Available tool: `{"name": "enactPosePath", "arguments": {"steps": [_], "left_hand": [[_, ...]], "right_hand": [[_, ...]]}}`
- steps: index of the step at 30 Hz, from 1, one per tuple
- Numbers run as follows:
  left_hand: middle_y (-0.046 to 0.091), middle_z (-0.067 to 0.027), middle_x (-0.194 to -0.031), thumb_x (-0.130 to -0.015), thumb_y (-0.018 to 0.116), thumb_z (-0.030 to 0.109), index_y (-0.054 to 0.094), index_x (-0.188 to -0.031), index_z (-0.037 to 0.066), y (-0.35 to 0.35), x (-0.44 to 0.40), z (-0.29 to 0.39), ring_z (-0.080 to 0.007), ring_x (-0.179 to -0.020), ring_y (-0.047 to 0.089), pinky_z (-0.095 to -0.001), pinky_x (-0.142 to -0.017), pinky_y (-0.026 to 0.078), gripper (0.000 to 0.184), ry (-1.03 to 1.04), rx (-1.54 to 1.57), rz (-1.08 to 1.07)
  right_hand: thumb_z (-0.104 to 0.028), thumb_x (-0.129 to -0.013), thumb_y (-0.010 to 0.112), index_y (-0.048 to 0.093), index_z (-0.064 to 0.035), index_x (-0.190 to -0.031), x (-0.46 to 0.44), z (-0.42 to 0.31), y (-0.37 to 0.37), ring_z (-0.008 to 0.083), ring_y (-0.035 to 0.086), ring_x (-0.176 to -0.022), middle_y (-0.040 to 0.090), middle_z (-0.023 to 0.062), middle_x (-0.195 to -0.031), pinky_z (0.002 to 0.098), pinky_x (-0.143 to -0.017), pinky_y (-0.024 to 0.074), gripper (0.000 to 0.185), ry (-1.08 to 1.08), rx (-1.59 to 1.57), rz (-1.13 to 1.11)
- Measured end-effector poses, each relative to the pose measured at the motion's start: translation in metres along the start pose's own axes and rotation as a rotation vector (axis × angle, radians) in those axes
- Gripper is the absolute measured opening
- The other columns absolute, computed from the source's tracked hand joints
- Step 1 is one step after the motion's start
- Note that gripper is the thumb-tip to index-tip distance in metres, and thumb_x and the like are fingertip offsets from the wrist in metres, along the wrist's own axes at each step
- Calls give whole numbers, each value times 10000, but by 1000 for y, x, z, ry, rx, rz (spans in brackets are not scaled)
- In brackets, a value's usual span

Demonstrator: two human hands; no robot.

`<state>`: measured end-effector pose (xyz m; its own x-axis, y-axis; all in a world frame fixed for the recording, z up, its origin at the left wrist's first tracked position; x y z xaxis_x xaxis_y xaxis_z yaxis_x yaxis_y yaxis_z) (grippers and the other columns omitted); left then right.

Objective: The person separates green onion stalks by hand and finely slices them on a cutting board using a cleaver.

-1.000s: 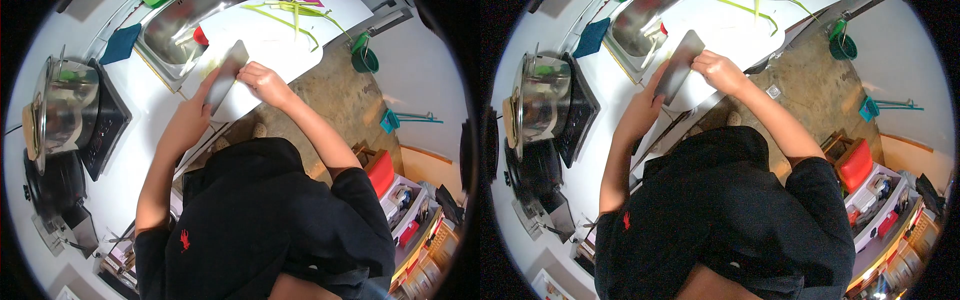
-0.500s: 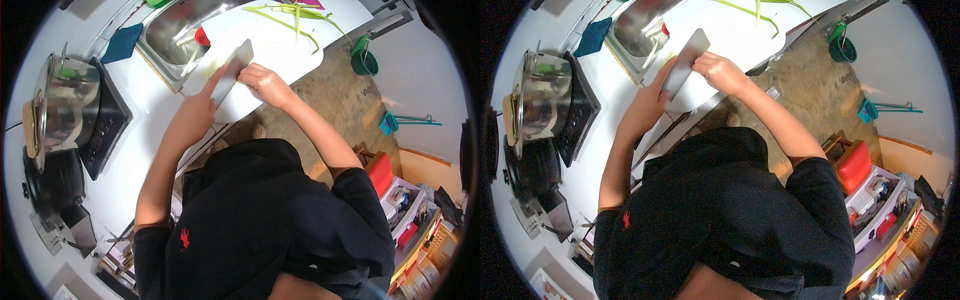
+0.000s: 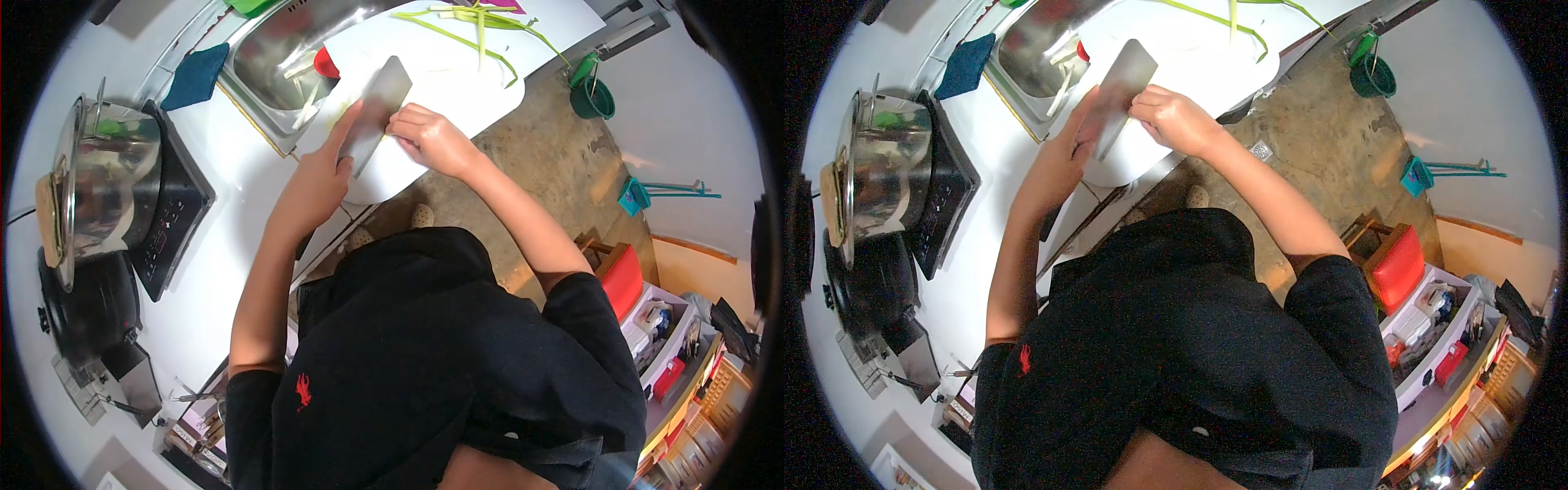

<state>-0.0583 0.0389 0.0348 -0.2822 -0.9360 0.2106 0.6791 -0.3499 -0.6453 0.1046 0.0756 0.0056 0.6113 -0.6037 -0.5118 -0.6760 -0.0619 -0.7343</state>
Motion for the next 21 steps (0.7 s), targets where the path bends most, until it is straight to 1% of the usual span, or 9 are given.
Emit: {"name": "enactPosePath", "arguments": {"steps": [2,4,6,11,15,21], "left_hand": [[660,-325,-915,-965,485,67,216,-1608,320,-4,9,-3,-483,-844,651,-547,-815,464,742,-42,-12,-7],[631,-312,-1088,-977,486,62,221,-1609,330,-8,16,-3,-481,-1001,623,-525,-906,454,736,-102,-10,-23],[562,-290,-1400,-996,489,46,227,-1610,353,-8,19,-4,-470,-1274,560,-479,-1064,437,735,-177,2,-52],[577,-302,-1369,-995,502,54,213,-1608,356,-4,21,-5,-490,-1252,562,-499,-1055,441,742,-170,1,-56],[606,-320,-1311,-993,509,56,205,-1607,362,-3,25,-1,-496,-1209,587,-511,-1027,456,751,-199,-37,-85],[655,-337,-1169,-992,515,55,197,-1608,375,-1,28,2,-494,-1056,655,-531,-931,477,763,-215,-38,-88]], "right_hand": [[37,-780,688,687,4,-964,-3,3,0,306,631,-926,654,116,-951,392,-835,546,187,39,-10,-60],[19,-792,684,680,6,-960,-8,1,2,310,623,-933,637,122,-941,394,-844,542,169,37,7,-102],[5,-797,681,671,7,-950,-13,-1,3,312,618,-940,624,126,-933,395,-848,539,153,36,23,-145],[-12,-794,680,650,7,-895,-19,-2,2,309,616,-948,614,119,-918,393,-839,539,107,48,43,-238],[-14,-784,689,653,-3,-866,-17,-4,3,292,612,-934,613,103,-908,383,-827,541,90,15,69,-237],[-4,-756,708,652,-17,-840,-15,-11,1,266,593,-917,615,81,-902,361,-829,542,101,-101,126,-205]]}}
Point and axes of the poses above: each hand's wrist, its own x-axis away from the middle knuckle, its own y-axis out of the palm, z = x × y, the point moved 7 cm from there along -x, towards the middle knuckle
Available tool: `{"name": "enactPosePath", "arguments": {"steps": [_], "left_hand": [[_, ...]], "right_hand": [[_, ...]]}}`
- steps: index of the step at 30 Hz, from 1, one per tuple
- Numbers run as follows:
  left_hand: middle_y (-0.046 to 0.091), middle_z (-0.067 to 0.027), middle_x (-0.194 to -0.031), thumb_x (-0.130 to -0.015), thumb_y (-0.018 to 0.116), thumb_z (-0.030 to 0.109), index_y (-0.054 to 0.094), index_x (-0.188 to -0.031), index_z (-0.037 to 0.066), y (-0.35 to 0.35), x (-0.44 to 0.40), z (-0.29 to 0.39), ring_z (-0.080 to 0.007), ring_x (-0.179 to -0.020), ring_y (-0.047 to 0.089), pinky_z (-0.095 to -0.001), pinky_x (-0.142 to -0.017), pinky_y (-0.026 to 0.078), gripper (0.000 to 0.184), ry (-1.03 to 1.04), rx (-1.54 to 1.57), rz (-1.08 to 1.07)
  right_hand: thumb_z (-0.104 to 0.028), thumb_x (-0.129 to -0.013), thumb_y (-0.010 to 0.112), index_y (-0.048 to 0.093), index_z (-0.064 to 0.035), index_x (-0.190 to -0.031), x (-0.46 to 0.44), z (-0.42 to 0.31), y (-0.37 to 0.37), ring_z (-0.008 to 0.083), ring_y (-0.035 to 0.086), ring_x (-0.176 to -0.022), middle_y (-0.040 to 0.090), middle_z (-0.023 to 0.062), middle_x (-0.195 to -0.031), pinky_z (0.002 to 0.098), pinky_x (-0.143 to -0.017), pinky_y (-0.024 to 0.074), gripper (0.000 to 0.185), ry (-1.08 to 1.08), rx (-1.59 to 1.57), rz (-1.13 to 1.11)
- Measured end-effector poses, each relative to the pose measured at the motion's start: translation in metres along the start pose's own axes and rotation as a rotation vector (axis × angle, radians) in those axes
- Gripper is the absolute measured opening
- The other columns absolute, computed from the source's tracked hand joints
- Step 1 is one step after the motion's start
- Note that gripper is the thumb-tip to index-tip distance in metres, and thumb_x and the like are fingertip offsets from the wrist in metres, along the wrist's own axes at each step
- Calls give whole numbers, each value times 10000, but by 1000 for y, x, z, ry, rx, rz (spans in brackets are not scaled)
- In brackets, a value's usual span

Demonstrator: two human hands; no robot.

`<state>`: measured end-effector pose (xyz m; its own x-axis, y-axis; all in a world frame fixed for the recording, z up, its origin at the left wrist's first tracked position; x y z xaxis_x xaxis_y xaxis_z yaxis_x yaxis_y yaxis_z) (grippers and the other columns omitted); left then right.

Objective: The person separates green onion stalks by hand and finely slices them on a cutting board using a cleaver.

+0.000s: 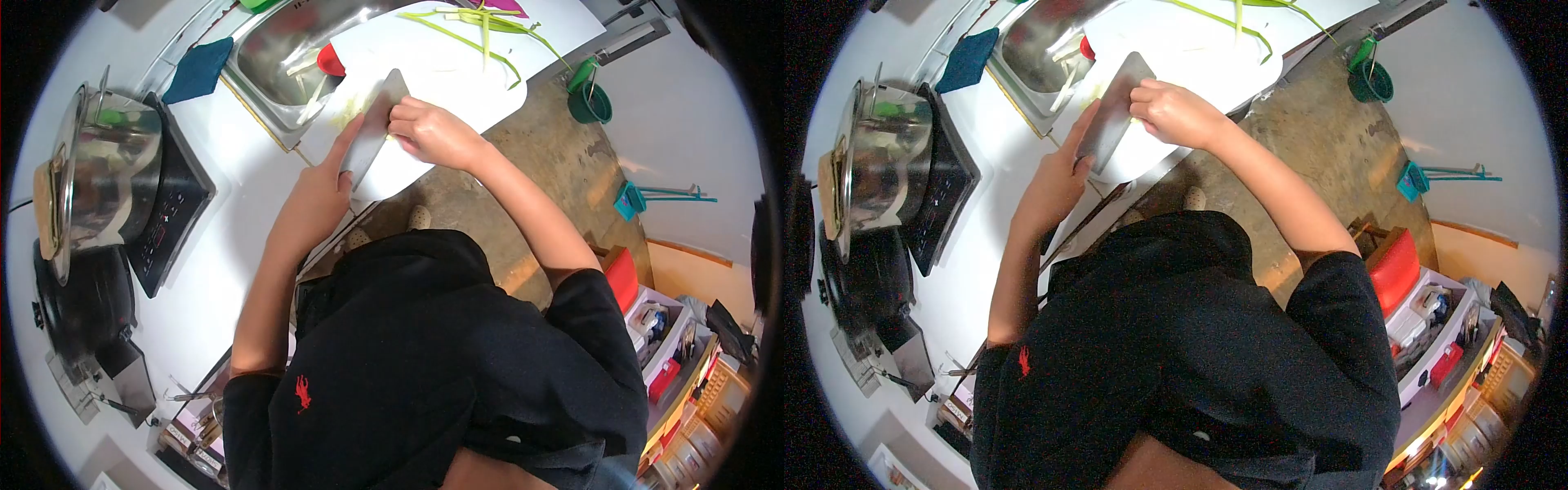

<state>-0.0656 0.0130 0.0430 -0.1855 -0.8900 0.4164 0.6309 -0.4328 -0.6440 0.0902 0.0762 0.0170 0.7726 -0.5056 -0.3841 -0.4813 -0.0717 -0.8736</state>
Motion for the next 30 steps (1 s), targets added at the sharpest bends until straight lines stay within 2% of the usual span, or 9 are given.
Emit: {"name": "enactPosePath", "arguments": {"steps": [6,15,18,21,24,27,30], "left_hand": [[671,-333,-1090,-991,520,58,197,-1607,383,-4,6,0,-490,-1020,665,-541,-905,466,768,-16,-17,-4],[642,-331,-1228,-993,516,58,216,-1602,381,1,8,-2,-516,-1158,605,-540,-986,462,751,39,-1,71],[646,-332,-1211,-993,522,64,217,-1601,382,1,12,1,-514,-1148,610,-547,-972,462,751,-28,8,38],[653,-335,-1186,-993,517,63,221,-1600,382,-2,15,1,-512,-1121,623,-547,-951,467,746,-27,-5,34],[658,-313,-837,-980,476,48,228,-1601,323,-7,16,0,-478,-813,660,-555,-767,473,723,46,-48,81],[655,-296,-809,-980,480,51,225,-1602,323,-11,17,6,-470,-779,658,-552,-737,469,725,71,-44,106],[672,-336,-930,-994,490,63,219,-1596,376,-11,17,20,-500,-921,669,-570,-803,478,731,11,-97,47]], "right_hand": [[3,-734,721,647,-18,-834,0,-5,1,262,581,-919,616,72,-893,348,-847,540,125,-32,60,-11],[28,-751,703,691,11,-956,16,-11,4,262,621,-963,653,83,-956,359,-834,557,206,86,42,95],[17,-763,672,697,17,-995,23,-13,6,260,615,-973,645,85,-956,349,-837,558,234,123,46,152],[-16,-772,619,696,22,-1009,26,-12,8,259,603,-991,634,89,-956,342,-855,557,251,147,36,164],[-9,-769,624,697,27,-981,24,-12,6,262,606,-997,634,91,-958,351,-856,558,228,159,10,186],[20,-759,652,701,27,-972,22,-12,6,267,615,-994,642,92,-962,358,-848,560,219,166,-14,192],[63,-740,704,708,22,-985,21,-11,8,276,630,-985,656,92,-972,360,-830,564,249,171,-25,184]]}}
Point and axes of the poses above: each hand's wrist, its own x-axis away from the middle knuckle, its own y-axis out of the palm, z = x × y, the point moved 7 cm from there along -x, towards the middle knuckle
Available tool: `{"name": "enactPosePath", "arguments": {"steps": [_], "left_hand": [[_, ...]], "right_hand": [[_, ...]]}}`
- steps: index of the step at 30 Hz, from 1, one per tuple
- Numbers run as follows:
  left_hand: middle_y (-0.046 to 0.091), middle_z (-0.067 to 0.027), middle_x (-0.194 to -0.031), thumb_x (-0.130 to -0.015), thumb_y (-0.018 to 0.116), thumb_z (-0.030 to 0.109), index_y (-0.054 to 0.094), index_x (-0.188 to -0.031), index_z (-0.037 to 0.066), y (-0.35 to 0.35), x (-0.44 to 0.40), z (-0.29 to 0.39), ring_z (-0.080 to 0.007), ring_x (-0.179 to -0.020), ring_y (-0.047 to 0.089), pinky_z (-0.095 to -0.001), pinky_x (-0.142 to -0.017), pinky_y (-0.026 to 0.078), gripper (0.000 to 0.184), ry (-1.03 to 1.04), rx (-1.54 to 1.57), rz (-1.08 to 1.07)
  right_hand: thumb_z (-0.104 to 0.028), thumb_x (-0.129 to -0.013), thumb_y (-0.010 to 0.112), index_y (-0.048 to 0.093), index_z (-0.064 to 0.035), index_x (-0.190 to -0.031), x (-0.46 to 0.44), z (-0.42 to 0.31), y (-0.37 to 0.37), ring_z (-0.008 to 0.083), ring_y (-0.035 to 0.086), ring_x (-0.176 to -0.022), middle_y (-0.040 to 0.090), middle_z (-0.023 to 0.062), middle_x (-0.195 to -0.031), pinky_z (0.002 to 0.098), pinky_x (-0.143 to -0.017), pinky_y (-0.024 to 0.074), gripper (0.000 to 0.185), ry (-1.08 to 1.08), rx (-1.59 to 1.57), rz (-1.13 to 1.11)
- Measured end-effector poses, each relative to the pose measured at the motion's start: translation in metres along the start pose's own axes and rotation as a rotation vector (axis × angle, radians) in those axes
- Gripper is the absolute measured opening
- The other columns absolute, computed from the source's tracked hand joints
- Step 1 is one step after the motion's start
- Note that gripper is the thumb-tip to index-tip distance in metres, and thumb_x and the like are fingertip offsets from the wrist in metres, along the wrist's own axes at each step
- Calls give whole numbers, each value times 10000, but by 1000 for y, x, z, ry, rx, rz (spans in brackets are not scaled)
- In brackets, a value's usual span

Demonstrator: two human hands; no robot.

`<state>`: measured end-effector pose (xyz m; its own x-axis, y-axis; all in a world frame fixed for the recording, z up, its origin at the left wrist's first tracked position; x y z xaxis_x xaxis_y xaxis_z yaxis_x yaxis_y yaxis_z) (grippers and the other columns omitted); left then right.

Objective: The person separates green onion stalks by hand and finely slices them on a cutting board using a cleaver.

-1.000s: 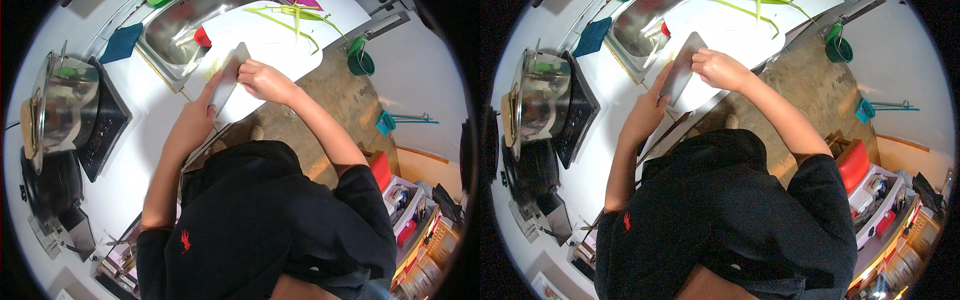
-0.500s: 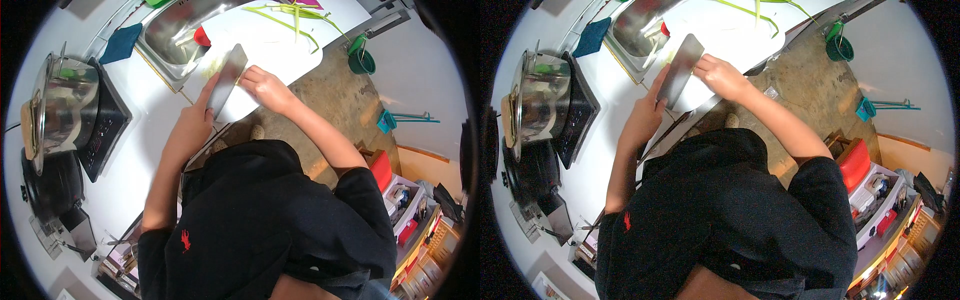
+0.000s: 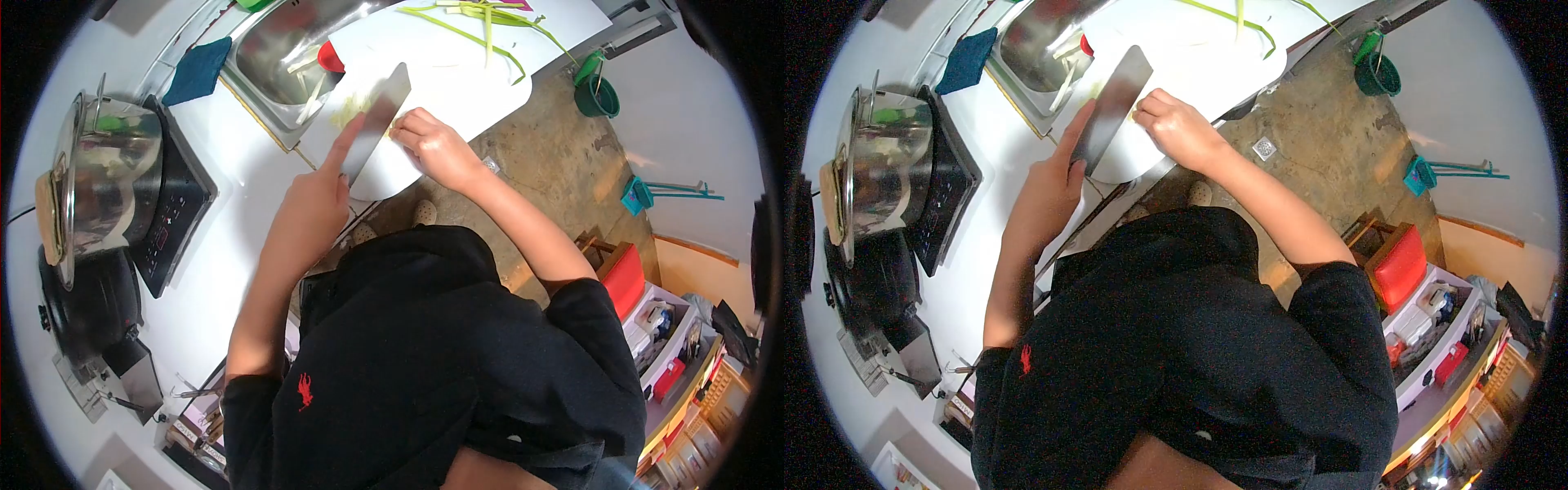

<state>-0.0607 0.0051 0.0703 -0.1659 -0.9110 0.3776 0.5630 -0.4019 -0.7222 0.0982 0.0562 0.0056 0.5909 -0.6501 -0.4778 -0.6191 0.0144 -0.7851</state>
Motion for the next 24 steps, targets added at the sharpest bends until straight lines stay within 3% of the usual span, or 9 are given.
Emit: {"name": "enactPosePath", "arguments": {"steps": [9,12,15,18,21,24], "left_hand": [[647,-286,-765,-941,474,2,192,-1610,321,23,-25,17,-481,-748,657,-580,-675,466,793,94,-143,25],[638,-226,-735,-899,488,-25,215,-1614,306,30,-17,16,-421,-699,652,-528,-641,495,834,72,-218,42],[648,-287,-775,-927,465,-39,190,-1610,329,31,12,-9,-486,-767,658,-570,-697,476,823,3,-225,-2],[650,-295,-792,-944,456,-39,185,-1612,331,17,31,-18,-490,-778,658,-570,-710,477,810,24,-86,8],[653,-302,-808,-965,454,-10,186,-1612,329,12,20,-10,-495,-781,655,-573,-712,476,778,45,-108,70],[655,-296,-806,-962,463,6,198,-1611,324,19,4,2,-486,-780,657,-575,-706,471,770,19,-146,-3]], "right_hand": [[43,-747,715,703,20,-959,-1,1,2,286,633,-967,668,100,-976,366,-817,572,214,16,18,-10],[39,-749,719,701,16,-952,1,3,3,287,635,-944,666,102,-957,369,-807,573,205,13,15,6],[38,-749,720,696,13,-941,-1,5,1,289,636,-931,665,103,-941,375,-797,574,195,28,-14,2],[35,-753,719,690,11,-929,0,7,1,295,638,-937,670,107,-944,380,-796,574,180,54,-31,-10],[32,-754,720,686,11,-920,-1,5,2,298,640,-943,674,108,-947,383,-801,572,171,46,-22,-22],[29,-747,723,688,13,-912,-1,7,1,299,641,-944,675,110,-945,383,-805,572,170,44,-9,-36]]}}
Point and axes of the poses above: each hand's wrist, its own x-axis away from the middle knuckle, its own y-axis out of the palm, z = x × y, the point moved 7 cm from there along -x, towards the middle knuckle
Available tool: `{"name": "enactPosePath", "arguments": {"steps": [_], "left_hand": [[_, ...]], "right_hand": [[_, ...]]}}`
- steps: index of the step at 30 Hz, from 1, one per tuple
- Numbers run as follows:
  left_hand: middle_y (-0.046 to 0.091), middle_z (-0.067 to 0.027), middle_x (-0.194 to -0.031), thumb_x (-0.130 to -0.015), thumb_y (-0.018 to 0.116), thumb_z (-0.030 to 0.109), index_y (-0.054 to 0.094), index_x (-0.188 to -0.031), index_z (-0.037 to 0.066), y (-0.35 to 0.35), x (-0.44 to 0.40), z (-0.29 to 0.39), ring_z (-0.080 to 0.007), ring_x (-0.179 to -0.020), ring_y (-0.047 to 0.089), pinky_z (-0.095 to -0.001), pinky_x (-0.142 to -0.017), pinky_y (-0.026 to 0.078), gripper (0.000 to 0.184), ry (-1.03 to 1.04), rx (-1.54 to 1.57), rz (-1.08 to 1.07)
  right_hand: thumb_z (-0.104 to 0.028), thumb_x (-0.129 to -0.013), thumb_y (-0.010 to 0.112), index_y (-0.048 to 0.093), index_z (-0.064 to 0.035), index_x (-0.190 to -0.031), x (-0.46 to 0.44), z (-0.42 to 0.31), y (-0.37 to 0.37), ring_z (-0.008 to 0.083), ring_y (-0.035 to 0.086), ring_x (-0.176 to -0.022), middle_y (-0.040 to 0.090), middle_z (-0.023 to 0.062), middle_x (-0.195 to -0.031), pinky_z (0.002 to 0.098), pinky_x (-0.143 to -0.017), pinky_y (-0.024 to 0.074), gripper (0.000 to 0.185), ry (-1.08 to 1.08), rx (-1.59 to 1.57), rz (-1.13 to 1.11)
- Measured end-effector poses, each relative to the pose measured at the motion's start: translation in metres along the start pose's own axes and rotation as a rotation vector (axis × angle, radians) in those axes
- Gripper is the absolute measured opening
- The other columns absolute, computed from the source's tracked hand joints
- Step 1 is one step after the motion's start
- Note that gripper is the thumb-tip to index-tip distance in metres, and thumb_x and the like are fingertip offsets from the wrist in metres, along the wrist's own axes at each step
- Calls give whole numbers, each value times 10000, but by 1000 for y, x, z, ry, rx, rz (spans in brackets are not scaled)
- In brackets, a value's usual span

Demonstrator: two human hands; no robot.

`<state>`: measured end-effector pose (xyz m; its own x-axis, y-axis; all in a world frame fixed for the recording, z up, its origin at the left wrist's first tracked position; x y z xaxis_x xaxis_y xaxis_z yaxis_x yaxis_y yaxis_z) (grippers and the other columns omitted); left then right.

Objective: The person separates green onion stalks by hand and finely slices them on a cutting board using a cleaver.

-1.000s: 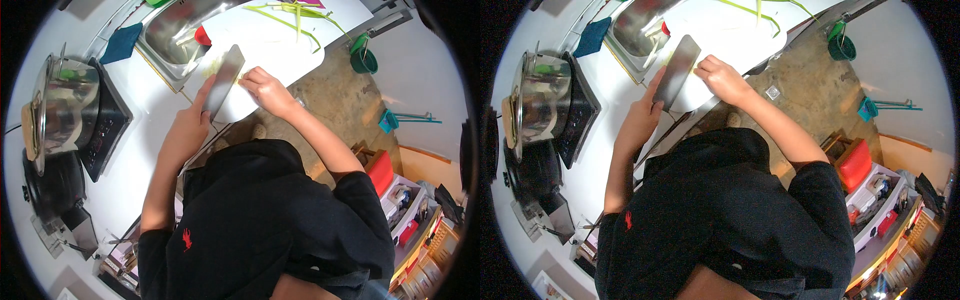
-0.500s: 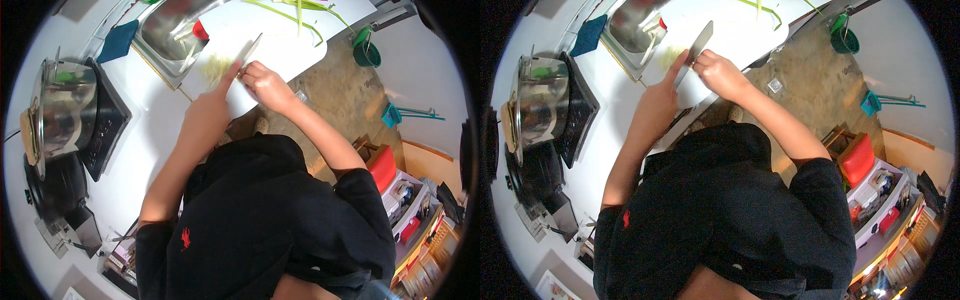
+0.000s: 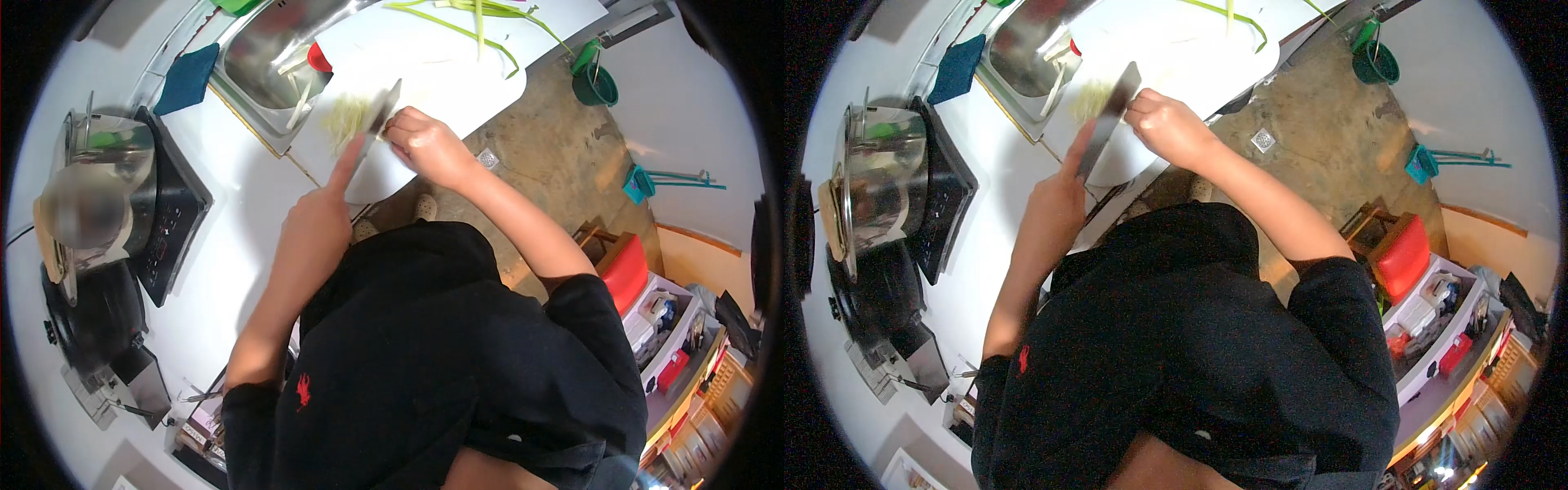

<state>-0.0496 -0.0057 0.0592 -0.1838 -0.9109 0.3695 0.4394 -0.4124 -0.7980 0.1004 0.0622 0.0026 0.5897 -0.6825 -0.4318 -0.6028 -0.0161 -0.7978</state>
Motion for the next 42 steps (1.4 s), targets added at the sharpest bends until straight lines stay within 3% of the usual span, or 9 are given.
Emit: {"name": "enactPosePath", "arguments": {"steps": [3,6,9,17,24,30,33,39,42], "left_hand": [[636,-226,-719,-892,489,-24,235,-1610,306,9,-24,9,-418,-690,653,-536,-650,493,830,27,-61,38],[638,-223,-723,-899,487,-4,236,-1609,331,14,-58,27,-408,-687,657,-532,-650,498,824,125,-35,134],[637,-278,-738,-921,434,-6,227,-1606,323,13,-78,43,-460,-698,643,-557,-673,479,788,317,151,196],[638,-245,-721,-932,487,17,217,-1608,350,-1,-23,-1,-434,-694,656,-537,-652,493,801,-31,53,49],[627,-208,-704,-887,484,-32,240,-1602,333,14,-36,13,-413,-698,658,-531,-645,494,839,94,-54,81],[643,-283,-777,-967,434,17,200,-1606,344,6,-83,28,-472,-711,647,-574,-662,473,755,223,127,138],[649,-292,-797,-967,443,20,191,-1608,347,-2,-60,20,-479,-724,651,-582,-672,470,762,95,72,72],[654,-307,-821,-951,452,16,221,-1605,333,11,-38,11,-478,-742,659,-588,-683,463,763,74,57,41],[648,-243,-738,-887,484,-27,244,-1604,305,15,-69,28,-433,-694,652,-539,-650,489,826,131,42,123]], "right_hand": [[26,-737,726,691,16,-904,0,-2,1,297,642,-941,672,113,-932,382,-808,572,171,-3,-4,42],[3,-749,710,700,11,-887,-1,-2,-1,283,641,-948,674,108,-929,377,-820,572,139,9,6,35],[-40,-779,678,711,-5,-857,0,-4,-1,257,638,-957,681,92,-924,369,-839,573,93,16,29,5],[7,-776,738,696,6,-896,2,-2,-2,280,655,-962,684,102,-958,371,-814,574,128,-15,2,59],[9,-768,736,703,11,-912,2,-2,-2,285,658,-948,691,105,-968,364,-819,573,147,15,-11,51],[13,-764,736,698,10,-916,2,1,0,285,656,-946,687,105,-960,370,-811,572,157,12,-17,48],[13,-764,736,695,7,-906,3,2,-1,282,656,-945,689,102,-965,368,-809,571,148,33,-21,39],[17,-765,733,693,4,-885,3,2,-3,274,658,-948,690,99,-957,361,-808,572,127,14,-25,92],[17,-761,736,692,5,-881,3,1,-2,271,661,-949,691,99,-950,359,-805,573,129,8,-33,96]]}}
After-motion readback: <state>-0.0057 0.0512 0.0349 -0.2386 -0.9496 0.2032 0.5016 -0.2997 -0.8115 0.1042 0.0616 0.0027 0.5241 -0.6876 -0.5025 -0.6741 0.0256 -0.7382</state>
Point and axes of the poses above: each hand's wrist, its own x-axis away from the middle knuckle, its own y-axis out of the palm, z = x × y, the point moved 7 cm from there along -x, towards the middle knuckle
